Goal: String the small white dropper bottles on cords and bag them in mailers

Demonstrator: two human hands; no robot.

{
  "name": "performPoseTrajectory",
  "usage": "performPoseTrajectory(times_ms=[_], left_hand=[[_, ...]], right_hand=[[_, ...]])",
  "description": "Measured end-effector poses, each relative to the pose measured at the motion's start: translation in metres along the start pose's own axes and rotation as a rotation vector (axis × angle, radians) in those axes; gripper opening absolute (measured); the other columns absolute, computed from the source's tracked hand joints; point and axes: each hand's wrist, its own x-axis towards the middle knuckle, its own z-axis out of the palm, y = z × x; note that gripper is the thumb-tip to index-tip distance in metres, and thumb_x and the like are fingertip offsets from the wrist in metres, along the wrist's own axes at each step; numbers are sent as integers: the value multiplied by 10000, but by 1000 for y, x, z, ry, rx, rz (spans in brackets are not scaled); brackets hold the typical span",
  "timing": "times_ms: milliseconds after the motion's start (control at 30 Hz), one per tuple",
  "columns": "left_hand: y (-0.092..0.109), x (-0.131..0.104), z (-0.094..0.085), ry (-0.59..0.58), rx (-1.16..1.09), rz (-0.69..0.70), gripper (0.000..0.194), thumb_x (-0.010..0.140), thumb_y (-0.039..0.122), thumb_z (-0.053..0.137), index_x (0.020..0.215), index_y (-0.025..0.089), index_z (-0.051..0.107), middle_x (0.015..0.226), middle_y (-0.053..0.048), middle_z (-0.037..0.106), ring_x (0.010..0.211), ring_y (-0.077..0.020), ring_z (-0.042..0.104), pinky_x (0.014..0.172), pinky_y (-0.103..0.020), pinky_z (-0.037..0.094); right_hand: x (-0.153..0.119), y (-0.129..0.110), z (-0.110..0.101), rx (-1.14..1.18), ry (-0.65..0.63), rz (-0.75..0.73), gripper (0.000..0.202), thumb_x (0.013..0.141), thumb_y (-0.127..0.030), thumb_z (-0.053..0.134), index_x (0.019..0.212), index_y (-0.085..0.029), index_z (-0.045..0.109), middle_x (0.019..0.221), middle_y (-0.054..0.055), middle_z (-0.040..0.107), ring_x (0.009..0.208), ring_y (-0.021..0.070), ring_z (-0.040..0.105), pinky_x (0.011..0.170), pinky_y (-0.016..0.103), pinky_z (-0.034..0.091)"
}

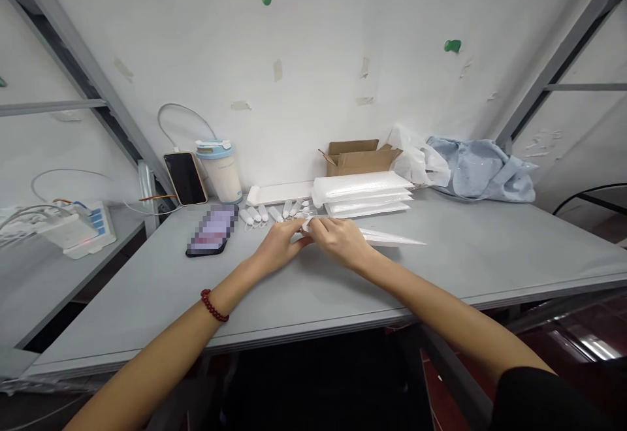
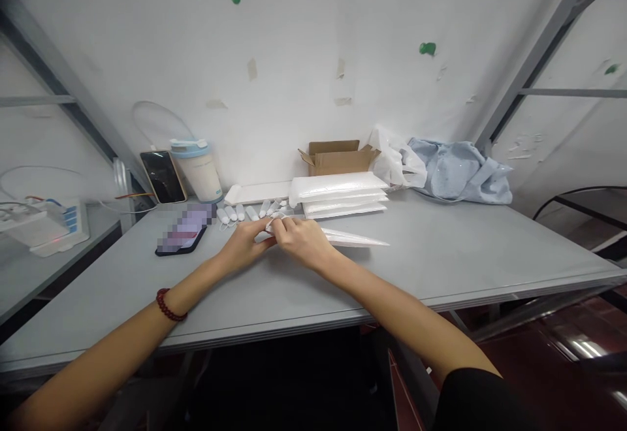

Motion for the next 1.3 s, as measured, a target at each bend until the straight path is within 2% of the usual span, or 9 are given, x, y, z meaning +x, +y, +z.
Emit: performPoseTrajectory(times_ms=[200, 300, 400, 633, 767, 933, 1067, 1200, 1300], left_hand=[[6, 1, 5, 3, -256, -118, 170, 781, 277, 543, 671, 152, 577, 620, 11, 568, 605, -131, 502, 574, -235, 391], [9, 9, -1, -6, -415, -207, 194, 728, 324, 617, 676, 137, 611, 612, 10, 576, 600, -129, 511, 576, -239, 408], [15, 28, -9, 7, -590, -303, 249, 655, 363, 701, 678, 129, 620, 584, 11, 573, 578, -125, 521, 575, -248, 427], [20, 102, -12, 165, -821, -470, 280, 665, 238, 722, 517, 132, 510, 468, 25, 472, 424, -61, 419, 400, -197, 306], [15, 132, -5, 65, -895, -669, 162, 698, 95, 688, 591, 105, 568, 470, 15, 495, 405, -41, 418, 367, -158, 316], [18, 139, 3, 119, -816, -714, 218, 764, 95, 648, 565, 93, 560, 434, -4, 507, 388, -47, 430, 371, -148, 351], [15, 135, 0, 112, -742, -696, 222, 770, 176, 652, 585, 81, 576, 506, -62, 587, 414, -69, 488, 406, -175, 382], [-15, 129, -18, 168, -471, -639, 175, 751, 210, 612, 616, 99, 606, 574, -76, 632, 401, -84, 482, 413, -216, 368], [-53, 120, -39, 150, 47, -521, 86, 638, 134, 628, 553, 135, 616, 563, -69, 639, 485, -142, 561, 505, -247, 419]], right_hand=[[3, 3, 2, 46, 142, 35, 307, 955, -293, 337, 816, -141, 564, 687, 57, 584, 642, 150, 532, 596, 273, 373], [6, 5, -3, 67, 257, 102, 264, 933, -308, 382, 1000, -126, 560, 990, 145, 604, 944, 233, 537, 812, 363, 390], [8, 11, -10, 79, 326, 195, 289, 911, -301, 409, 1127, -139, 511, 1236, 186, 489, 1187, 314, 391, 957, 486, 285], [11, 45, -3, 16, 235, 350, 383, 787, -94, 418, 1163, -97, 491, 1251, 200, 443, 1162, 314, 369, 909, 449, 316], [8, 70, 6, -40, 126, 459, 394, 757, -105, 464, 1148, -95, 510, 1186, 204, 464, 1044, 308, 407, 826, 431, 356], [3, 95, 12, -10, 52, 562, 298, 838, -97, 389, 1034, -174, 600, 1016, 139, 488, 864, 226, 453, 601, 284, 359], [1, 104, 13, 19, 4, 614, 315, 866, -97, 351, 1006, -190, 618, 1019, 114, 491, 766, 184, 467, 514, 254, 301], [1, 104, 9, 28, -14, 640, 327, 843, -64, 357, 1022, -159, 614, 1057, 128, 506, 809, 194, 490, 505, 262, 307], [3, 101, 5, 44, -9, 649, 349, 804, -32, 372, 1047, -143, 596, 1085, 139, 511, 908, 221, 487, 512, 268, 325]])
